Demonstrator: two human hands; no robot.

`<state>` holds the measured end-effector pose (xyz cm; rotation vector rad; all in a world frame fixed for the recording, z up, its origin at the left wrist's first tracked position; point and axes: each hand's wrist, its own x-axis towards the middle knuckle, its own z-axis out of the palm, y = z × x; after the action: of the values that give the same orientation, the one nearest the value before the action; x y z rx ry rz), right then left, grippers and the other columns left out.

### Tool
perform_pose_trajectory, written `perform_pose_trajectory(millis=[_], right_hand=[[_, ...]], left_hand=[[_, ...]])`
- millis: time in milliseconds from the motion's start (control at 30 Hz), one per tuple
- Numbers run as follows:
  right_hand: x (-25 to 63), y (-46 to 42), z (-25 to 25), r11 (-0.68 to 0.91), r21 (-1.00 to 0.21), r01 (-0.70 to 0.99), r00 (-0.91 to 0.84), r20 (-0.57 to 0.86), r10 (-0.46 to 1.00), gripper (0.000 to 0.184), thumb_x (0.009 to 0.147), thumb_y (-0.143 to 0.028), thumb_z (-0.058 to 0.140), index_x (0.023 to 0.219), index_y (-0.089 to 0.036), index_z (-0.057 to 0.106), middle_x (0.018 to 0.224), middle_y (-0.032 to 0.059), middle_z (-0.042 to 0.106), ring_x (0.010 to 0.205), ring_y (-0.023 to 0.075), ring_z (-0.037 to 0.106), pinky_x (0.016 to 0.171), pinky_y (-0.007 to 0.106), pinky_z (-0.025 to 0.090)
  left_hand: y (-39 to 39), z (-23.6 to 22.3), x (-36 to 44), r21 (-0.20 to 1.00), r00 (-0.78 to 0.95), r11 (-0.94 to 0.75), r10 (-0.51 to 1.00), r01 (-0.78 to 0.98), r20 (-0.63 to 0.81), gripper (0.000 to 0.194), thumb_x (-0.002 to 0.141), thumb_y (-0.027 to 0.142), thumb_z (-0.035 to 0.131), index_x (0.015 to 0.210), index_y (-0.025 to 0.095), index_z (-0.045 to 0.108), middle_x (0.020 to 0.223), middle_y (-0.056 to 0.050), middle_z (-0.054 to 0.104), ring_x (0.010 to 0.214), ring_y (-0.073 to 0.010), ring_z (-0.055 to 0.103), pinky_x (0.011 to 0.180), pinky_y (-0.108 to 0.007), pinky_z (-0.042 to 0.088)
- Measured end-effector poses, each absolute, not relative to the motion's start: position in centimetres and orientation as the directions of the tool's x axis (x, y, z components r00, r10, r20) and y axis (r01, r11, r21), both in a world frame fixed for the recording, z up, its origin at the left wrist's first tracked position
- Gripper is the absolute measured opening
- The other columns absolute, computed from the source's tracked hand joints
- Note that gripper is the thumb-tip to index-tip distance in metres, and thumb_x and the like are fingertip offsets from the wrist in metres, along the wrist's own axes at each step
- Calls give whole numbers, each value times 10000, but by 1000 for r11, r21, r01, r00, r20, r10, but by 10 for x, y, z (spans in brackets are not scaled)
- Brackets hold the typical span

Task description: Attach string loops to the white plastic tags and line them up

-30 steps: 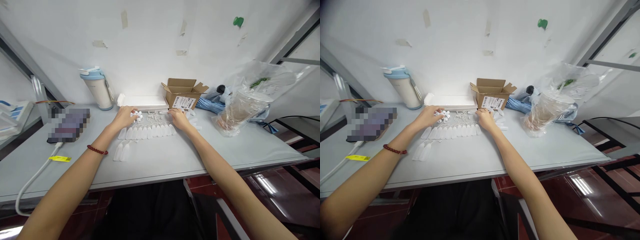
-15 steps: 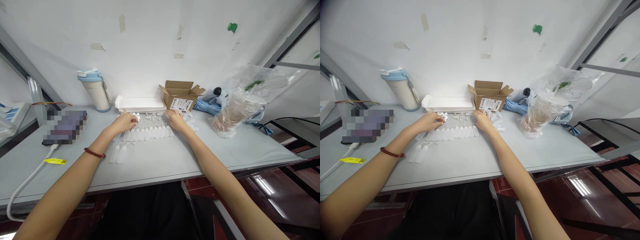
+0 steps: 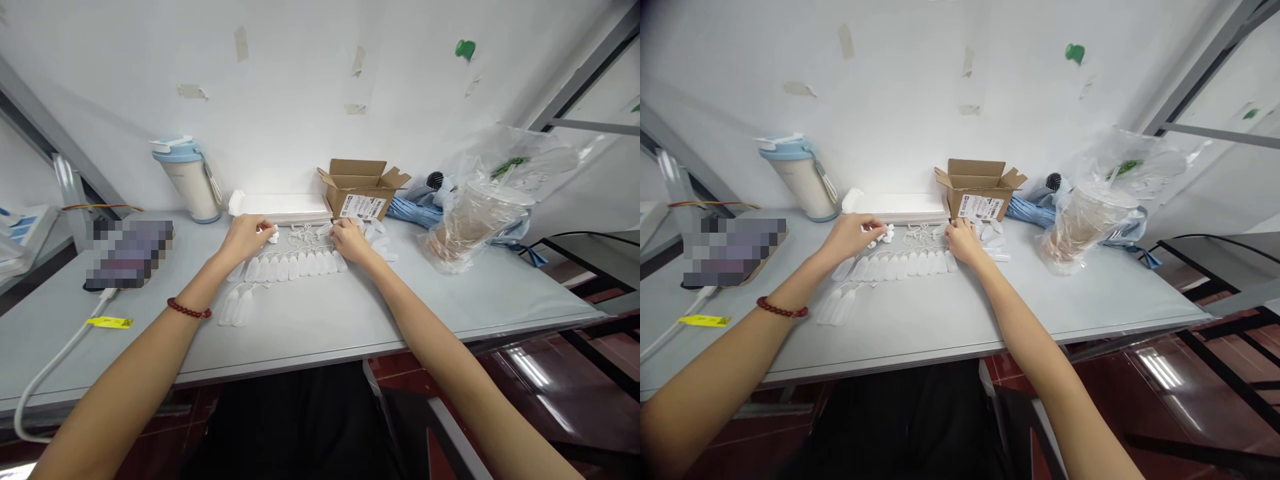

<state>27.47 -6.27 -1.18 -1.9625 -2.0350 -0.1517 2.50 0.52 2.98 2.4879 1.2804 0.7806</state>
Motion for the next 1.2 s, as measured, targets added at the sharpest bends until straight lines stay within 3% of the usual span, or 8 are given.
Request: perform_pose_trajectory(millis=[200, 667, 867, 1000, 1200], right_hand=[[277, -61, -14, 156, -154, 976, -103, 305, 947, 351, 816, -28, 388, 978, -177, 661, 1395, 94, 476, 1267, 289, 345, 910, 486, 394], [279, -59, -13, 131, -126, 983, -88, 298, 950, 530, 798, 22, 342, 1256, -153, 542, 1264, 138, 558, 1180, 288, 399, 895, 456, 384], [281, -57, -18, 147, -114, 982, -109, 292, 950, 497, 762, 31, 370, 1115, -203, 630, 1443, 62, 422, 1287, 310, 295, 926, 504, 375], [280, -55, -20, 188, -135, 973, -148, 264, 953, 568, 713, 71, 336, 1127, -209, 605, 1447, 50, 429, 1341, 289, 261, 932, 515, 375], [282, -54, -16, 238, -191, 952, -171, 312, 934, 583, 652, 79, 334, 1108, -165, 603, 1250, 109, 546, 1173, 228, 466, 886, 373, 400]], left_hand=[[0, 32, 26, 501, 409, -563, 825, 657, 390, 226, 757, 336, 541, 763, 174, 699, 796, -37, 720, 773, -186, 610, 774, -281, 449], [-4, 29, 31, 503, 423, -583, 811, 638, 404, 224, 760, 352, 549, 733, 188, 699, 769, -36, 719, 753, -195, 605, 747, -302, 457], [-4, 27, 33, 503, 441, -585, 810, 636, 386, 195, 757, 332, 563, 709, 194, 693, 771, -31, 719, 762, -196, 611, 767, -307, 458], [-3, 26, 33, 501, 453, -590, 807, 633, 379, 181, 751, 313, 566, 704, 192, 692, 785, -33, 723, 774, -197, 616, 772, -300, 460], [-3, 26, 32, 501, 459, -586, 811, 638, 363, 188, 746, 308, 569, 727, 180, 705, 799, -45, 726, 787, -205, 625, 768, -300, 467]])
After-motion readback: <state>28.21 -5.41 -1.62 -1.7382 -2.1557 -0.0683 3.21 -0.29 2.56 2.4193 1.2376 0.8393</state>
